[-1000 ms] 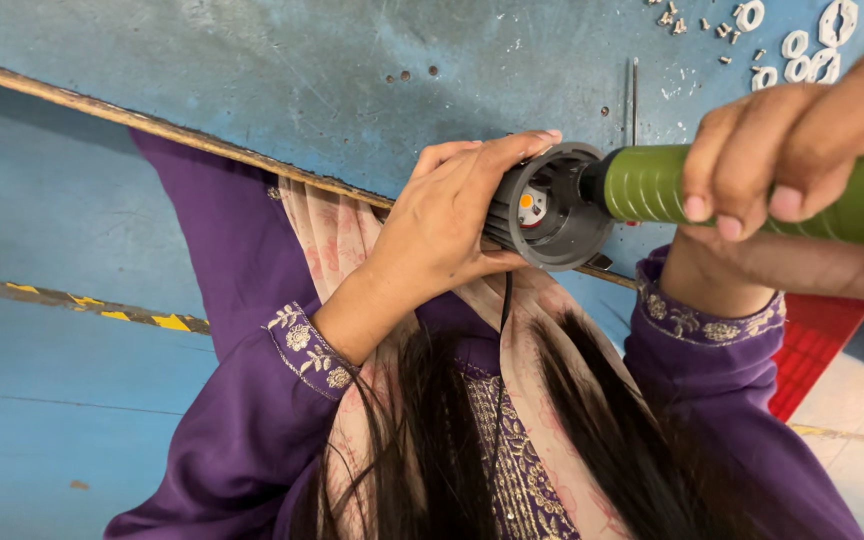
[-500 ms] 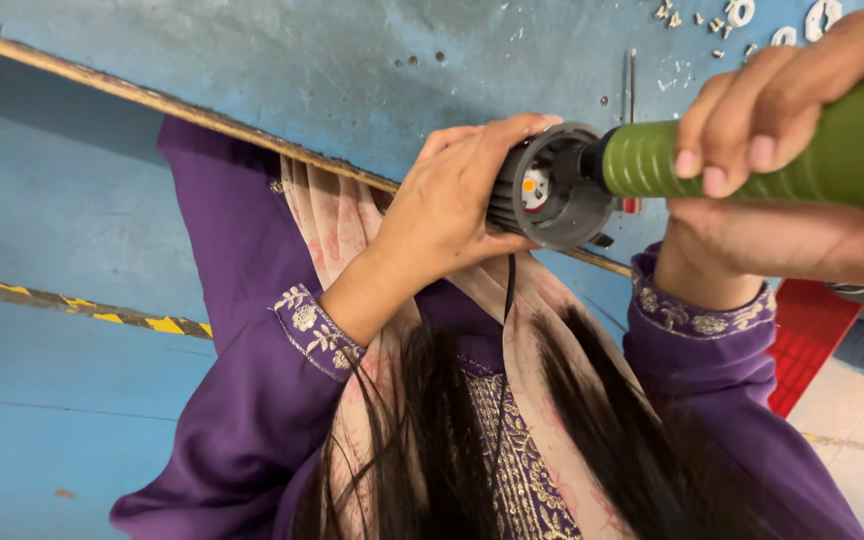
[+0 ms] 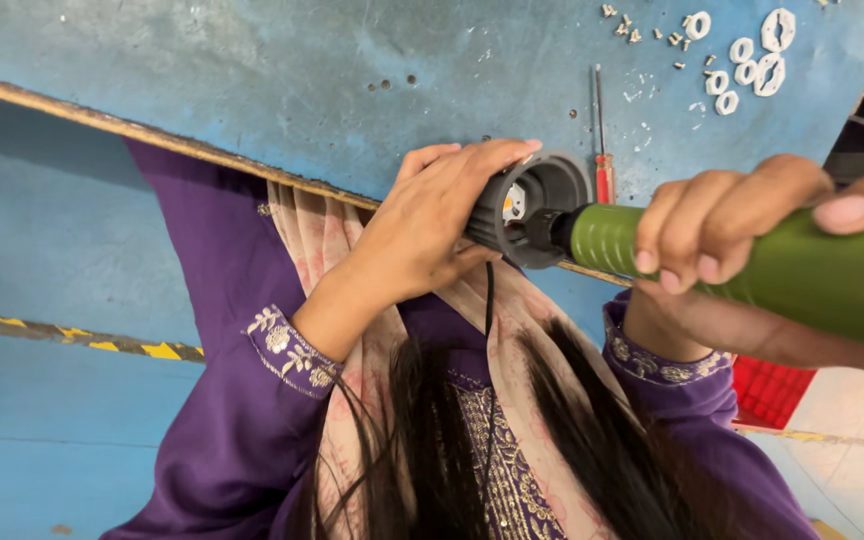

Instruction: The person assembles an LED light fixture by placing an LED module into a housing and securing it with screws using a manual screwdriver and an electric power tool.

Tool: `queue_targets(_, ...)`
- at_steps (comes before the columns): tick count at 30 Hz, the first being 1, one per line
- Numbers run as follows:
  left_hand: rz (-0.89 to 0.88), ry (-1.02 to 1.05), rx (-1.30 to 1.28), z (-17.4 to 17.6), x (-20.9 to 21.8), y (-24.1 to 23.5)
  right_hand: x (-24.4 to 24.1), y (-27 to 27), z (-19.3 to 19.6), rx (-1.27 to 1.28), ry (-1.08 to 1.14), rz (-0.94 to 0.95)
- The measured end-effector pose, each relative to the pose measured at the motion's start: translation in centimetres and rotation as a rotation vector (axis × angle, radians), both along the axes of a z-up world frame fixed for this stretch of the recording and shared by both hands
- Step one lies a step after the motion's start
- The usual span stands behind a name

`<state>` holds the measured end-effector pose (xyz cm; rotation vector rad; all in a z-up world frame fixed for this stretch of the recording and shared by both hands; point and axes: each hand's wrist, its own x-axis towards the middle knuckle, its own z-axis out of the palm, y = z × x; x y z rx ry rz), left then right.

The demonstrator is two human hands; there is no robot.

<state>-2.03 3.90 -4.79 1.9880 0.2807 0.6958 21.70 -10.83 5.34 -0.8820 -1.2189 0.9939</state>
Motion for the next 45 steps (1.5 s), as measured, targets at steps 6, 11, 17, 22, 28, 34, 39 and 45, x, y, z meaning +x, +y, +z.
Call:
queue_targets(6,-0.017,0.034,0.006,0.1,0.1,0.2,-0.4,0.3,-1.8,0.127,0.099,0.019)
queue_targets(11,-0.007,0.018,0.010,-0.3,0.1,0.1,-0.1,-0.5,-2.0,0.085,0.107,0.016)
queue_targets(17,-0.008,0.046,-0.008,-0.2,0.2,0.0,0.4,-0.8,-1.1,0.027,0.037,0.054)
queue_targets(22,0.001,0.024,-0.014,-0.3,0.1,0.0,-2.3,1.0,-0.8,0.131,0.039,0.029)
queue_targets(28,-0.008,0.032,-0.020,-0.4,0.0,0.0,-3.1,1.3,-0.9,0.099,0.126,-0.116)
queue_targets(34,-0.019,0.031,-0.020,-0.2,-0.1,0.1,0.2,1.8,0.8,0.122,-0.096,0.126)
queue_targets(39,-0.029,0.041,-0.030,-0.1,0.0,0.1,4.9,0.9,-0.5,0.247,-0.062,0.221)
queue_targets(45,-0.046,0.064,-0.022,0.6,0.3,0.5,9.0,1.4,1.0,0.377,-0.165,0.068)
